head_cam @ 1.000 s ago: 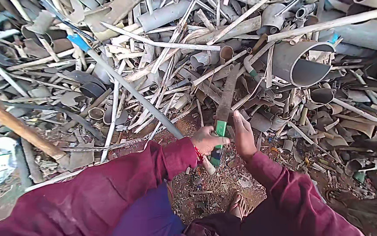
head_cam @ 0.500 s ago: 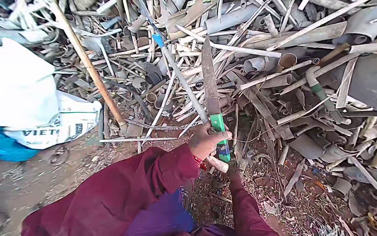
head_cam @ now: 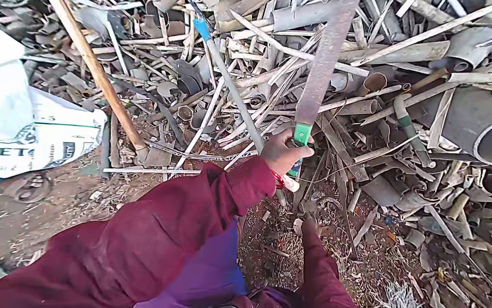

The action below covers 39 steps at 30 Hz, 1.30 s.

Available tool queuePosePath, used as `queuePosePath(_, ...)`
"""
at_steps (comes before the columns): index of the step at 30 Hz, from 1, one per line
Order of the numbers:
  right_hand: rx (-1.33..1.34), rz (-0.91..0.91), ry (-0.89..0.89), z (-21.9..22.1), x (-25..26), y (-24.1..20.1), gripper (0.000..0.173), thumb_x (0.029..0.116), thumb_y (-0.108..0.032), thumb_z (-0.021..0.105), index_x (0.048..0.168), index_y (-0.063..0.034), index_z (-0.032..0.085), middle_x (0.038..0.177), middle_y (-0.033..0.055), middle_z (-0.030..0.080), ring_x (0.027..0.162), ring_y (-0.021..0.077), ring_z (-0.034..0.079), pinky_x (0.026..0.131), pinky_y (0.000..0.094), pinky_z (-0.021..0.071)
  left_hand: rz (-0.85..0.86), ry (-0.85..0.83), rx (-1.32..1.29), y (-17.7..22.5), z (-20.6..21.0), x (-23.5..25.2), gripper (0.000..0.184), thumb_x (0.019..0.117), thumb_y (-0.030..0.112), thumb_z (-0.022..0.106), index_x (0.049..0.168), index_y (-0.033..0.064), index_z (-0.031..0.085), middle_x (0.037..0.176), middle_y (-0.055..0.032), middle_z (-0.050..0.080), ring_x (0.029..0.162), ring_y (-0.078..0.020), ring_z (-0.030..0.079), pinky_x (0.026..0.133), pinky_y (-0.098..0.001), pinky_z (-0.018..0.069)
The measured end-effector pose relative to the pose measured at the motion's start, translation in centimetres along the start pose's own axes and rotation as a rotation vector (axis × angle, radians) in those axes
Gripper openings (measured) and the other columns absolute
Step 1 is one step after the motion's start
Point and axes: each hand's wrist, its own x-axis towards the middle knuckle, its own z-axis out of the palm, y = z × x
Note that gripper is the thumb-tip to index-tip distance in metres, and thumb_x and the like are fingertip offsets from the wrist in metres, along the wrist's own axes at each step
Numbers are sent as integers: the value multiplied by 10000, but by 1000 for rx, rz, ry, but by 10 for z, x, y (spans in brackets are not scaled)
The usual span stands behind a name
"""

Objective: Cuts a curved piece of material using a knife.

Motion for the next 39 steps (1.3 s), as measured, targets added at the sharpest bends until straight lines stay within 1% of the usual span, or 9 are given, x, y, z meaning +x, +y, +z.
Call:
queuePosePath(5,98,-167,326,-53,-15,-18,379,1065,-135,477,1408,-12,578,1493,231,534,1345,414,551,1059,594,458,124,-62,137,-4,5,8,259,903,35,738,1150,83,680,1018,-63,686,871,-133,635,782,-355,523)
queuePosePath(10,441,-240,720,-85,-30,-24,346,1036,-51,482,1331,105,573,1297,332,628,1100,503,669,911,625,520,97,-135,82,0,14,9,291,911,19,727,1189,69,661,1056,-72,676,855,-103,616,754,-297,508)
queuePosePath(16,2,13,33,-30,-19,10,456,1079,-162,484,1513,-22,467,1462,275,543,1337,456,541,1090,624,428,153,-127,122,-6,14,8,264,908,18,727,1165,51,678,997,-64,697,764,-102,607,680,-299,502)
queuePosePath(22,221,-259,550,-91,-49,-35,431,1026,-106,575,1454,-54,570,1218,293,692,1073,520,680,896,683,498,59,-127,65,1,4,8,324,922,34,716,1237,48,642,1081,-106,675,879,-156,618,787,-365,511)
queuePosePath(24,244,-283,679,-92,-53,-35,419,1019,-66,558,1435,-30,584,1180,301,706,1001,533,701,834,690,512,25,-113,53,4,7,6,303,932,50,717,1226,69,644,1006,-84,656,727,-109,551,633,-282,448)
queuePosePath(27,21,-80,303,-64,-48,-19,433,1068,-193,505,1465,-25,541,1281,284,664,1167,479,649,968,641,488,-6,-112,43,5,10,2,266,943,51,712,1198,66,642,883,-63,622,568,-66,454,498,-214,366)
queuePosePath(32,114,18,45,-60,-39,-16,427,1048,-215,558,1376,58,582,1392,296,586,1322,435,558,1094,595,432,-57,-116,153,9,-2,5,309,963,112,710,1253,42,629,1044,-130,660,811,-172,584,726,-351,488)
queuePosePath(34,289,-153,141,-94,-46,-25,367,1057,-216,567,1251,84,651,1195,322,666,1144,455,641,1022,607,461,-96,-93,158,10,-5,7,313,968,144,712,1254,50,624,996,-129,645,748,-168,537,665,-337,448)
queuePosePath(39,719,-403,48,-149,-81,-41,191,1049,-115,586,1108,58,642,764,66,675,552,77,622,549,241,539,-124,-117,259,13,-7,14,360,975,173,710,1287,30,601,1100,-167,646,860,-216,585,758,-385,484)
